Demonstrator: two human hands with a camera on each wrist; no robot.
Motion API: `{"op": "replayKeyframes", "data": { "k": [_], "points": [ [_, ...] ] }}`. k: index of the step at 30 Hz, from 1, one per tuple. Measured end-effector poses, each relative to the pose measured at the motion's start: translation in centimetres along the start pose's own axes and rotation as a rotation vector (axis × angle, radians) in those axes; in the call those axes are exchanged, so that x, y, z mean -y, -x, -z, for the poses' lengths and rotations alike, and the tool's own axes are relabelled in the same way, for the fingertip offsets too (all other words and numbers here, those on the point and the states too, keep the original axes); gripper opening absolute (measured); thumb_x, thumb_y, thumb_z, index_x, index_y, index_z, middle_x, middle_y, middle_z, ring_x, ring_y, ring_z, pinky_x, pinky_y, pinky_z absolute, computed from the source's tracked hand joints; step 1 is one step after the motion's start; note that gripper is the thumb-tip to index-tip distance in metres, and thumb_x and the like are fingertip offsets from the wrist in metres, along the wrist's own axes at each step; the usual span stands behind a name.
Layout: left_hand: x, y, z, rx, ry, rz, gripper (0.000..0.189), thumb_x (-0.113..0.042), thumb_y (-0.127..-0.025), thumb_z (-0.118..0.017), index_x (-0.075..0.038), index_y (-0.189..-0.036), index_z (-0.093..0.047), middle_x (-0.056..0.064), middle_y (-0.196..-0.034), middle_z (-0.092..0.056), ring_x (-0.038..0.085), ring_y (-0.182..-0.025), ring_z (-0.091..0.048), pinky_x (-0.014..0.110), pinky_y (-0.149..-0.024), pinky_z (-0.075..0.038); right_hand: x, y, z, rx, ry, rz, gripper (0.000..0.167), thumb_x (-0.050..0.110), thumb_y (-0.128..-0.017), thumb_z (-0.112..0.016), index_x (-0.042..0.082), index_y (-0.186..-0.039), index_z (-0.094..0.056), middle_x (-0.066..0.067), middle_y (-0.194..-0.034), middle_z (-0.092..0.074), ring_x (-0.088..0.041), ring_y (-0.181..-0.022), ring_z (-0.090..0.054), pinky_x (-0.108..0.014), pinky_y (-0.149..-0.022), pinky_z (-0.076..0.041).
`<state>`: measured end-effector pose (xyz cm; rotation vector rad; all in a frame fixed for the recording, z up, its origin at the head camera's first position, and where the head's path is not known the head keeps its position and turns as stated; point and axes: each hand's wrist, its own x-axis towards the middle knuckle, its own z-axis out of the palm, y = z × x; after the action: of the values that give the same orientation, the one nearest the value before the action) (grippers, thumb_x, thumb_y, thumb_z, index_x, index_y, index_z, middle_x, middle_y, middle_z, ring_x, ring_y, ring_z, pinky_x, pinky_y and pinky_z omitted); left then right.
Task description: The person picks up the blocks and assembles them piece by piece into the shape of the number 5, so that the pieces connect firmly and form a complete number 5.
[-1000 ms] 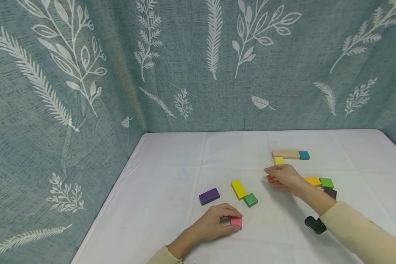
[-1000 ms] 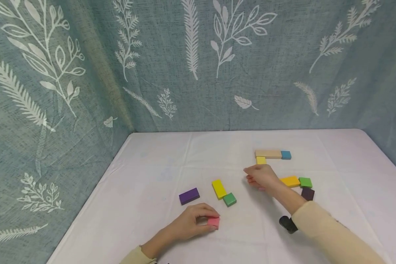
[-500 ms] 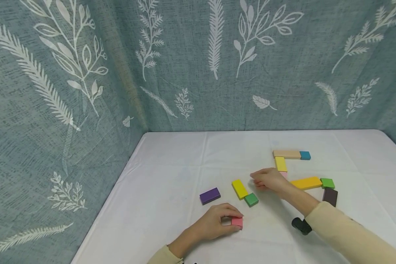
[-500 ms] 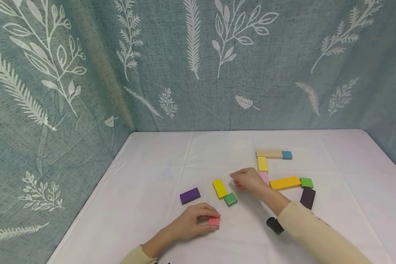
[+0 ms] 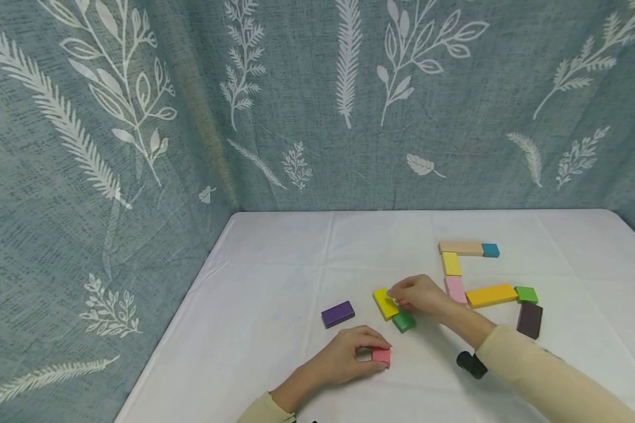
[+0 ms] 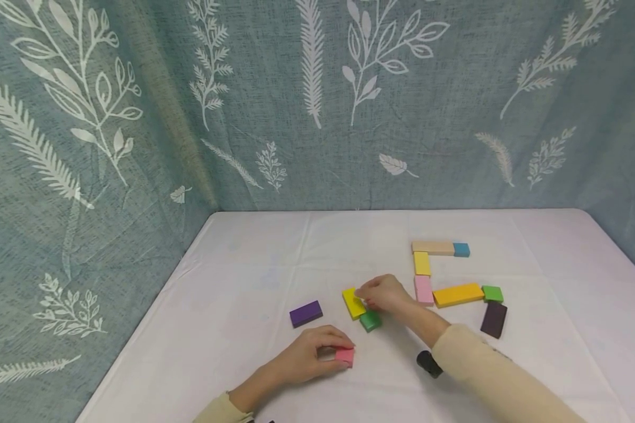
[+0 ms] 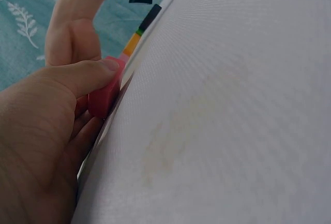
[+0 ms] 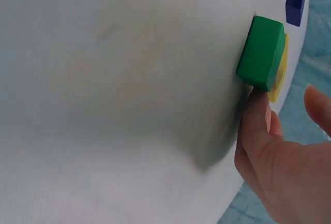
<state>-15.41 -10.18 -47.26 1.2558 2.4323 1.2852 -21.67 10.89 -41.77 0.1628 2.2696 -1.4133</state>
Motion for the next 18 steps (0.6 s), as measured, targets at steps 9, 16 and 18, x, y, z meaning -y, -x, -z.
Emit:
{"op": "replayKeyframes", "data": {
  "k": [9, 16, 18],
  "points": [
    [-0.1, 0.0, 0.0, 0.000, -0.012, -0.001, 0.027, -0.014, -0.084, -0.074, -0.008, -0.110, -0.070, 0.000, -0.109, -0.064, 0.005, -0.104, -0.055, 0.020, -0.088, -0.044, 0.2, 0.0, -1.1, -0.030, 0.114, 0.038, 0.041, 0.020, -0.085, -0.071, -0.006, -0.115, -0.060, -0.014, -0.105, -0.060, -0.024, -0.087, -0.052, -0.032, -0.075, -0.047],
    [0.0, 0.0, 0.0, 0.006, -0.013, 0.007, 0.027, -0.014, -0.084, -0.074, -0.008, -0.110, -0.070, 0.000, -0.109, -0.064, 0.005, -0.105, -0.055, 0.020, -0.089, -0.044, 0.4, 0.0, -1.8, -0.076, 0.188, 0.026, 0.044, 0.021, -0.081, -0.076, -0.004, -0.114, -0.060, -0.014, -0.106, -0.059, -0.026, -0.089, -0.051, -0.035, -0.077, -0.047],
    [0.0, -0.1, 0.0, 0.005, -0.017, 0.005, 0.027, -0.014, -0.084, -0.074, -0.008, -0.110, -0.070, -0.001, -0.109, -0.064, 0.005, -0.105, -0.055, 0.020, -0.089, -0.044, 0.4, 0.0, -2.0, -0.087, 0.211, 0.037, 0.044, 0.020, -0.081, -0.076, -0.004, -0.114, -0.060, -0.013, -0.102, -0.059, -0.025, -0.087, -0.051, -0.034, -0.075, -0.047]
  ]
}}
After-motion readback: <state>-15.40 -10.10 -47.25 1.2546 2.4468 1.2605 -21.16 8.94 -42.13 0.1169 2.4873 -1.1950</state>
